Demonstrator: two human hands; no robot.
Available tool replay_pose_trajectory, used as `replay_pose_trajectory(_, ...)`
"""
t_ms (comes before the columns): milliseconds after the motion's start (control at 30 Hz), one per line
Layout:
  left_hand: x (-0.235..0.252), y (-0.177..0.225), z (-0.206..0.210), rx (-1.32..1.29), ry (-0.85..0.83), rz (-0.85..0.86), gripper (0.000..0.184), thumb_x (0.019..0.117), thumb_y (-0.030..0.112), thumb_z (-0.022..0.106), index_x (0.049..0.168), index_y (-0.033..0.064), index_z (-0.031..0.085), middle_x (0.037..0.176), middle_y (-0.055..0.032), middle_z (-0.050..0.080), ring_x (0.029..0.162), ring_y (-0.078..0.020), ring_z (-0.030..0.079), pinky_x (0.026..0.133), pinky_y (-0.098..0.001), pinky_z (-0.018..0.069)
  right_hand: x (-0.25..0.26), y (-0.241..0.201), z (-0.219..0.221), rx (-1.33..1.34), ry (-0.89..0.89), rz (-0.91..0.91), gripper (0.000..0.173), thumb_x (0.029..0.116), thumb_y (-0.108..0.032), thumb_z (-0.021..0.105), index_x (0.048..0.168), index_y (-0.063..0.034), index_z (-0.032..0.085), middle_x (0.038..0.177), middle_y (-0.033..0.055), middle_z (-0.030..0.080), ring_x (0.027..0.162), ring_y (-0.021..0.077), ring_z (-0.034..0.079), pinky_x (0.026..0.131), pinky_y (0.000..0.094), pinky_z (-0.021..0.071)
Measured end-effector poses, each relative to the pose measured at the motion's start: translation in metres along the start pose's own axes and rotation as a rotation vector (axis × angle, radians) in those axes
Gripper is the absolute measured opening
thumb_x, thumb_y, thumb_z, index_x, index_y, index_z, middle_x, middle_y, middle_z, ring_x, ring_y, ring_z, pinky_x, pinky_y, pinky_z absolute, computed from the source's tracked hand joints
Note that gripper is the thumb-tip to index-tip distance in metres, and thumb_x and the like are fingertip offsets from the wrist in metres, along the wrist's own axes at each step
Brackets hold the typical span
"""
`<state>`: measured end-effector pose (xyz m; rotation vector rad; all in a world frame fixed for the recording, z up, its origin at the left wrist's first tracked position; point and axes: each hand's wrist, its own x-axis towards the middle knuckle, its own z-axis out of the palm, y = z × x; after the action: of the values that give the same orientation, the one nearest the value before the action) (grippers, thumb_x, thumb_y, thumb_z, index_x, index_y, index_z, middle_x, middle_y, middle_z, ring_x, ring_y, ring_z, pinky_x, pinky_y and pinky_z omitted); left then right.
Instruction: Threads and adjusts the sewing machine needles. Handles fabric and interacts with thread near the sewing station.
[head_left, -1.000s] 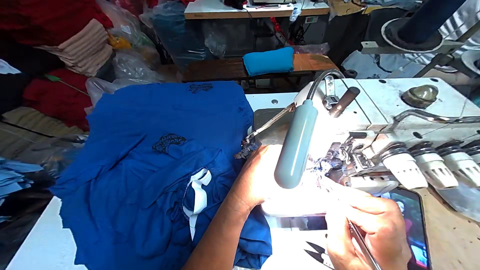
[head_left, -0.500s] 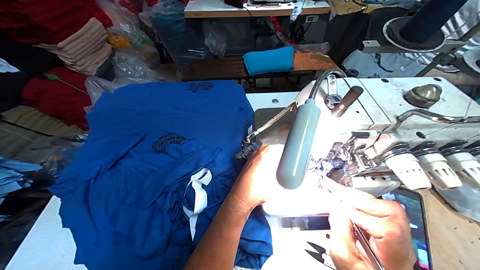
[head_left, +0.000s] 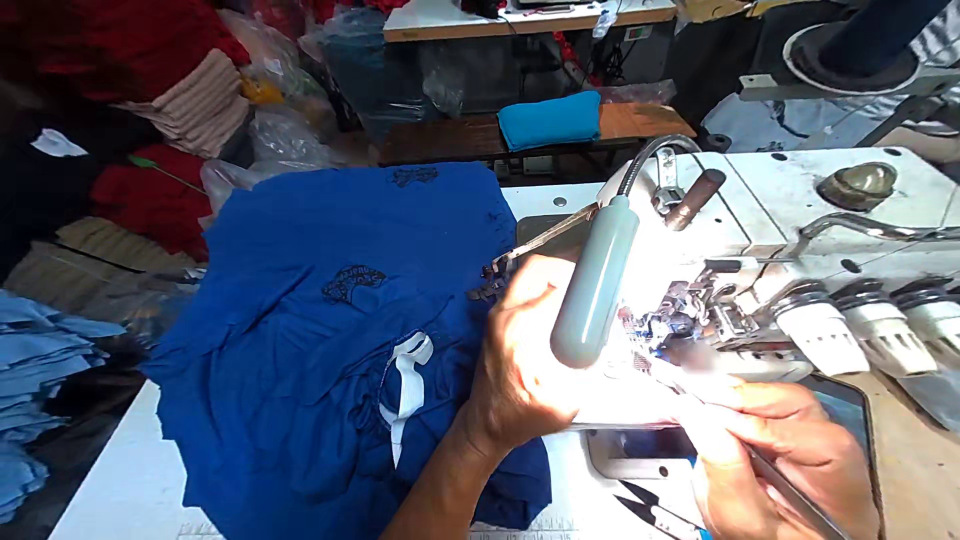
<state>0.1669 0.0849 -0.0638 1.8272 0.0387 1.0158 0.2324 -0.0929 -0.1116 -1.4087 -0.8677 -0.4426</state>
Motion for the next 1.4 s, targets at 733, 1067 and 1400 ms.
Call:
replay_pose_trajectory(733, 0.008, -0.029, -0.008, -0.01, -0.467, -0.234, 0.017, 0.0835, 0.005, 0.078, 0.1, 0.0094, 0.073, 0.099, -0.0007, 0.071, 0.096, -0.0079, 0.067, 0.086, -0.0256, 0.0569, 0.003, 0.003, -0.006, 0.18, -0.011, 0.045, 0.014, 0.0944, -0.012, 0.067, 0.103, -0.0227, 0.069, 0.104, -0.0082, 0.067, 0.098, 0.0083, 0.069, 0.082, 0.0236, 0.0614)
replay_pose_trajectory(1067, 0.006, -0.024, -0.005, 0.042, -0.415, -0.273, 0.02, 0.0856, 0.008, 0.077, 0.105, 0.0091, 0.073, 0.099, -0.0007, 0.071, 0.096, -0.007, 0.067, 0.087, -0.0249, 0.0561, 0.002, 0.003, -0.006, 0.19, -0.011, 0.047, 0.015, 0.0934, -0.011, 0.068, 0.103, -0.0228, 0.068, 0.104, -0.0069, 0.068, 0.097, 0.0117, 0.07, 0.081, 0.0276, 0.0633)
replay_pose_trajectory(1400, 0.004, -0.023, 0.0, 0.095, -0.391, -0.271, 0.013, 0.0845, 0.013, 0.078, 0.095, 0.0106, 0.07, 0.091, 0.0003, 0.068, 0.088, -0.0064, 0.066, 0.078, -0.0242, 0.0562, 0.002, 0.004, -0.005, 0.201, -0.004, 0.044, 0.015, 0.0934, -0.012, 0.068, 0.103, -0.0231, 0.069, 0.103, -0.0078, 0.068, 0.097, 0.011, 0.07, 0.081, 0.0275, 0.0631)
